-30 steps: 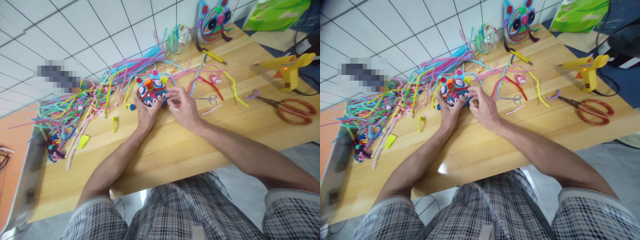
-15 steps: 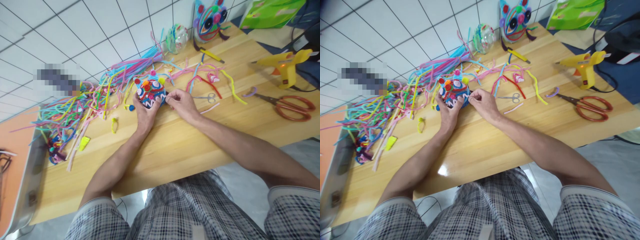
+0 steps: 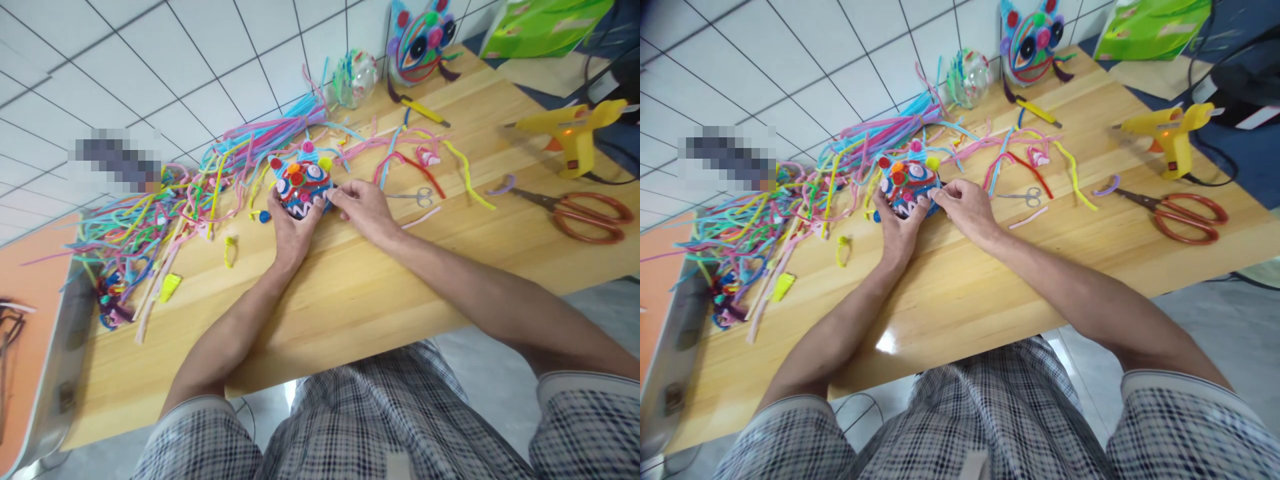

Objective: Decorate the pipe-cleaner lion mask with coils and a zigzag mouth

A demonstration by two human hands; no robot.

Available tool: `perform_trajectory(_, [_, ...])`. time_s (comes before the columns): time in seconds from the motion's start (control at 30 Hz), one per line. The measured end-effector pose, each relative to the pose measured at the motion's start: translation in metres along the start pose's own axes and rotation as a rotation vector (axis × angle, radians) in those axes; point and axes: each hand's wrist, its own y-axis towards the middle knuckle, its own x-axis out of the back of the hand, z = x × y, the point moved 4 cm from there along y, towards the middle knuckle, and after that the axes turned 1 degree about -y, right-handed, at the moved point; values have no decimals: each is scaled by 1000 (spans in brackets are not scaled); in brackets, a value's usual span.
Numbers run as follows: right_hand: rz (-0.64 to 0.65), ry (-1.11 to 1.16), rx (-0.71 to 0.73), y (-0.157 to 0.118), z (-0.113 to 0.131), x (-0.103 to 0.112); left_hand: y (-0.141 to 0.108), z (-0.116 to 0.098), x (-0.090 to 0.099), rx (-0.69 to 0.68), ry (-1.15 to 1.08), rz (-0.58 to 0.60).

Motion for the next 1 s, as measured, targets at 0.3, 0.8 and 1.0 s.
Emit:
perform_trajectory(0.3, [-56, -135, 50, -2, 11, -1, 0, 0, 1, -16, 7, 19])
perform_trajectory(0.8, [-113, -392, 318, -3, 19, -1, 1, -4, 1, 9, 1, 31])
perform_trajectory(1.0, [-112, -398, 270, -1, 21, 0, 0, -6, 0, 17, 4, 23])
